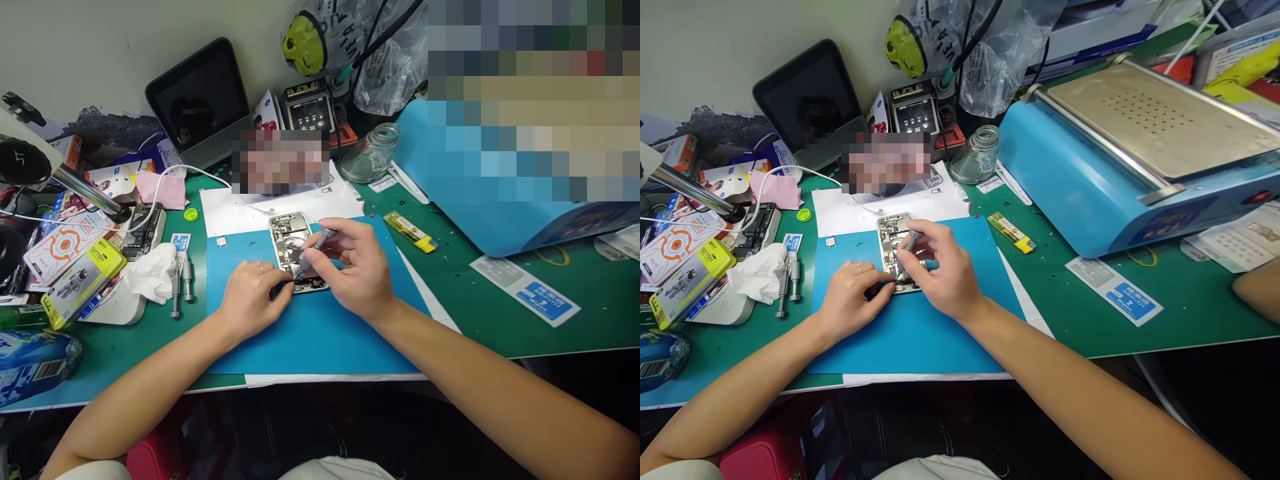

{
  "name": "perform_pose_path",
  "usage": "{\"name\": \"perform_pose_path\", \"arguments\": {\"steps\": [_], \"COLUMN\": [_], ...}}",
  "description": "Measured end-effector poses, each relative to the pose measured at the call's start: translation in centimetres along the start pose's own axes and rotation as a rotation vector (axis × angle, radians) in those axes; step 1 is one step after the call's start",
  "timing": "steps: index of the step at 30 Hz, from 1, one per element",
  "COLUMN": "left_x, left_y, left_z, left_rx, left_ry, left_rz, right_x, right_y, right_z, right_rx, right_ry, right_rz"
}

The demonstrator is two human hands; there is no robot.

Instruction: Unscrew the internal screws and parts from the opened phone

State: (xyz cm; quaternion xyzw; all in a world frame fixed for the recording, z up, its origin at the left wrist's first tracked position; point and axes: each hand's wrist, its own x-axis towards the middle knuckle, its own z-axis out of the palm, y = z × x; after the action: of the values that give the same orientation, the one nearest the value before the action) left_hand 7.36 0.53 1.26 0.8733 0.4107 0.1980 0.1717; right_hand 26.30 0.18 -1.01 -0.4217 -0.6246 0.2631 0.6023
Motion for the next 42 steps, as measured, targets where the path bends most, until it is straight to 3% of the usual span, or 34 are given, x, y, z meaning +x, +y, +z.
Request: {"name": "perform_pose_path", "arguments": {"steps": [42], "left_x": [0.03], "left_y": [-0.03], "left_z": [0.05], "left_rx": [-0.017], "left_ry": [-0.01], "left_rz": [-0.018], "right_x": [0.05], "right_y": [-0.07], "right_z": [-0.15], "right_rx": [0.004], "right_ry": [0.02], "right_rz": [-0.02]}}
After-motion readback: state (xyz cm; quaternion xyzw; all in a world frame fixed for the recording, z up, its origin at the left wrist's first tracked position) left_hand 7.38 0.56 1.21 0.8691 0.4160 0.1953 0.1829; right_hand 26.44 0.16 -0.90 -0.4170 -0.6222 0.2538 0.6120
